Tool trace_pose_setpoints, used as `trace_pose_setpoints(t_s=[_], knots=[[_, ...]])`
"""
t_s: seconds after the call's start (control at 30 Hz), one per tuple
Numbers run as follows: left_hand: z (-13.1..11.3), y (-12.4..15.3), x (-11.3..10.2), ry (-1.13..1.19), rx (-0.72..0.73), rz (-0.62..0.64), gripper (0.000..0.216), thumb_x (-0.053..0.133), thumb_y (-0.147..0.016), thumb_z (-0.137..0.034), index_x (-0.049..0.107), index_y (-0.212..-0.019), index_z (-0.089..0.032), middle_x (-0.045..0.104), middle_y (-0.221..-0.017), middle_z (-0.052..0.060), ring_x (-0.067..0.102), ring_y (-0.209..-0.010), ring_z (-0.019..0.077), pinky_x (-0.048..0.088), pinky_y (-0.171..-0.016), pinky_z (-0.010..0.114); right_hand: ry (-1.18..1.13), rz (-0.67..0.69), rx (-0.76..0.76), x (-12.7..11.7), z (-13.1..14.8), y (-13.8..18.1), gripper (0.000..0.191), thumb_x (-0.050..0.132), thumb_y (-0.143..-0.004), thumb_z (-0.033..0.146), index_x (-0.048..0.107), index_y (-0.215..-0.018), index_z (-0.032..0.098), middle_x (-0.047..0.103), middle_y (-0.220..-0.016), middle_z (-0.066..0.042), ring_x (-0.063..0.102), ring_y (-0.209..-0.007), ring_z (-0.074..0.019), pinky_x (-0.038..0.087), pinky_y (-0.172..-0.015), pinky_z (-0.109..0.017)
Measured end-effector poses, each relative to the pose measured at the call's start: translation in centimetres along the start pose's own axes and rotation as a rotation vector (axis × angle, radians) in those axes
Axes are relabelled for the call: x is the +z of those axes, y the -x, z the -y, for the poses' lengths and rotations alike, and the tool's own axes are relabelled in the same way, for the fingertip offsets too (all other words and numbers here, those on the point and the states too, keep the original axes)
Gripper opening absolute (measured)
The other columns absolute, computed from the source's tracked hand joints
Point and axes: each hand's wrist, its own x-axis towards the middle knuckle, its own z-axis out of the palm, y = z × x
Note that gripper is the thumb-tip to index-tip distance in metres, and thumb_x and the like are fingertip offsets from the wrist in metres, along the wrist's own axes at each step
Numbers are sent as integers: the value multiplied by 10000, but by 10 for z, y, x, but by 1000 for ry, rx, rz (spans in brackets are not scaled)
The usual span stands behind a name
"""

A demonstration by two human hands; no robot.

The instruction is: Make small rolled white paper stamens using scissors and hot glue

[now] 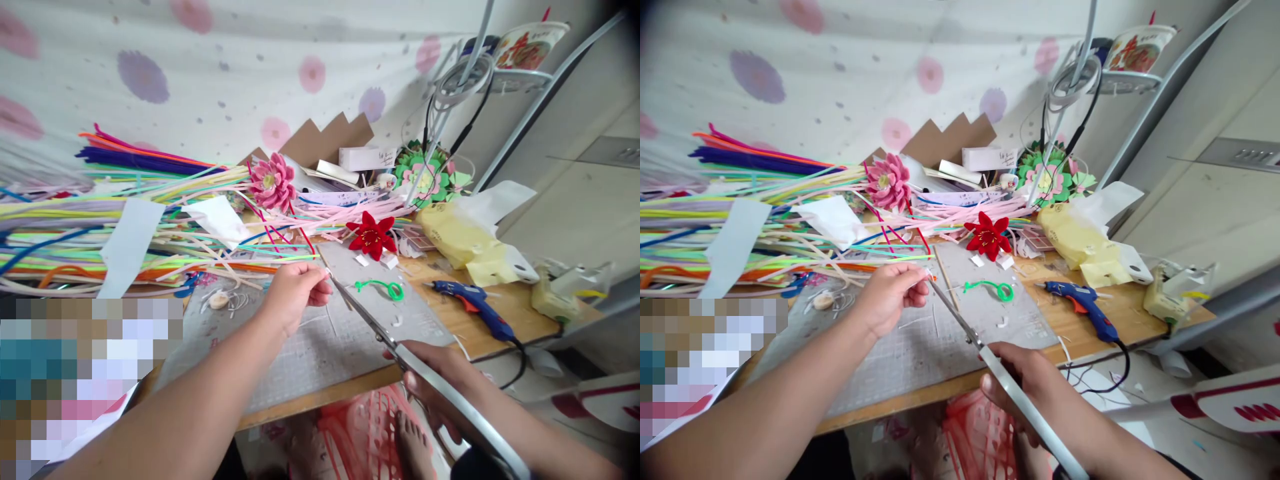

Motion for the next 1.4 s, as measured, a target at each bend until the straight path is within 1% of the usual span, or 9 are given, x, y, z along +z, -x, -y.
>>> trace_pose_setpoints(t_s=[0.13, 0.23, 0.4, 0.6, 0.73, 0.8, 1.07, 1.23, 1.4], knots=[[-1, 1, 1, 15, -16, 11, 133, 660, -703, -228, 596, -641, -129, 608, -510, -7, 542, -401, 87, 452, -420, 197, 64, -1, 6, -1, 8, 2, 459, 556, -808, 600, 560, -910, 152, 416, -640, 47, 439, -467, -60, 373, -368, -139], [0, 2, 1, 26, -29, 16, 138, 664, -701, -235, 599, -647, -126, 611, -512, -6, 542, -401, 86, 449, -416, 195, 125, -27, -34, -3, 8, 1, 393, 573, -825, 539, 570, -901, 154, 447, -650, 31, 466, -494, -74, 366, -385, -144], [1, 3, 1, 47, -47, 30, 142, 670, -696, -242, 606, -650, -124, 612, -515, -4, 537, -398, 85, 447, -416, 199, 198, -55, -95, -3, 6, 0, 411, 538, -852, 526, 576, -1027, 155, 548, -758, -19, 479, -530, -87, 406, -435, -167], [1, 3, 1, 68, -49, 38, 137, 679, -687, -244, 620, -668, -121, 612, -525, -3, 541, -416, 87, 451, -434, 204, 221, -68, -98, -2, 7, 1, 397, 536, -843, 547, 592, -932, 164, 556, -785, -24, 509, -584, -104, 419, -470, -177], [1, 2, 1, 78, -54, 29, 142, 687, -676, -243, 616, -661, -121, 612, -522, 0, 535, -408, 86, 444, -430, 205, 216, -70, -165, -3, 8, 1, 436, 496, -857, 577, 615, -961, 170, 547, -726, -15, 562, -724, -157, 482, -650, -236], [1, 2, 1, 79, -60, 27, 142, 687, -675, -242, 612, -659, -122, 611, -520, -2, 534, -403, 85, 442, -427, 204, 212, -69, -173, -3, 8, 0, 451, 478, -864, 586, 618, -954, 167, 526, -679, -7, 569, -766, -176, 483, -717, -267], [1, 5, 3, 70, -87, 41, 145, 672, -679, -237, 587, -631, -130, 610, -509, -4, 526, -379, 83, 439, -410, 202, 254, -92, -155, -2, 7, -1, 457, 442, -875, 600, 578, -821, 167, 521, -638, -3, 554, -700, -158, 462, -653, -247], [2, 5, 4, 68, -90, 37, 149, 681, -666, -238, 580, -627, -136, 607, -499, -2, 526, -375, 88, 438, -412, 209, 245, -108, -153, 1, 11, -2, 464, 461, -850, 625, 564, -815, 175, 518, -649, 0, 568, -722, -173, 455, -632, -242], [2, 7, 5, 69, -92, 29, 122, 646, -680, -224, 580, -630, -135, 608, -503, 2, 530, -387, 92, 445, -418, 215, 253, -98, -160, 2, 12, -4, 437, 444, -874, 598, 551, -845, 175, 512, -665, 4, 554, -700, -155, 452, -651, -238]])
